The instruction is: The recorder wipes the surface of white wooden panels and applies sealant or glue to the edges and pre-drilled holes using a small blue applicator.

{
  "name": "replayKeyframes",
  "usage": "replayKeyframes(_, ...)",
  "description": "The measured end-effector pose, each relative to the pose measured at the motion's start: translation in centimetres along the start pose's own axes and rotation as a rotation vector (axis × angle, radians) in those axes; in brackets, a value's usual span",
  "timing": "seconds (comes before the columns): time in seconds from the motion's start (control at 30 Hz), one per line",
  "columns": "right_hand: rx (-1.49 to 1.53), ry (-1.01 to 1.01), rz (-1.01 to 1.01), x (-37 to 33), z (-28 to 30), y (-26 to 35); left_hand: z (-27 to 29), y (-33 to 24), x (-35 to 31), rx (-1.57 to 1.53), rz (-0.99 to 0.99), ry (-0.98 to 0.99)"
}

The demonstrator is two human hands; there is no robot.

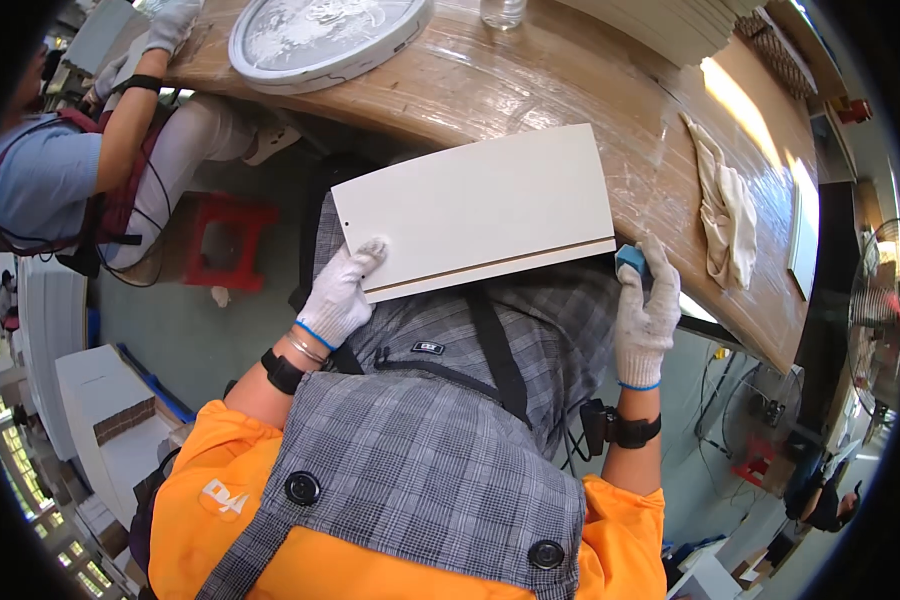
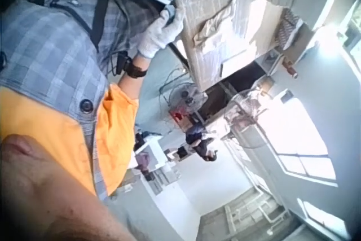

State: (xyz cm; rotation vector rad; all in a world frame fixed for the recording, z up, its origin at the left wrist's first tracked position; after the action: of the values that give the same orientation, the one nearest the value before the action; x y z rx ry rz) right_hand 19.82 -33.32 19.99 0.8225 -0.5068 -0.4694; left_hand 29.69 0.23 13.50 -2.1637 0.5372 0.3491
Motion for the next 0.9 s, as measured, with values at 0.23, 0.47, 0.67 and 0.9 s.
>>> replayKeyframes(0.23,-0.285,-0.021,0.112,0.8,0.4,0.7,-0.1,-1.4,-1.2,-0.092,0.052,0.014)
replayKeyframes(0.47,-0.116,-0.004,0.04,1.9,-0.4,2.5,0.3,-1.3,-1.2,-0.123,0.062,0.076)
replayKeyframes(0.67,0.004,0.237,0.273,3.7,-4.4,7.6,0.9,-1.3,-0.9,-0.243,0.115,0.183)
replayKeyframes(0.9,-0.059,0.615,0.509,4.7,-10.9,15.6,0.9,-1.5,-0.9,-0.272,0.109,0.226)
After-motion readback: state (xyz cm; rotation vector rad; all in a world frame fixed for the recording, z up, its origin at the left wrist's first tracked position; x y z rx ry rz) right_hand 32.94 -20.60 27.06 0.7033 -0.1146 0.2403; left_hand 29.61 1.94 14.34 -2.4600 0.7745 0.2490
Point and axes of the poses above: each hand's wrist, its own x-axis towards the middle knuckle, its own z-axis out of the back of the hand, y = z × x, the point moved 1 cm from there along x, towards the middle knuckle, and after that the axes turned 8 degrees about -z, right-handed, at the moved point
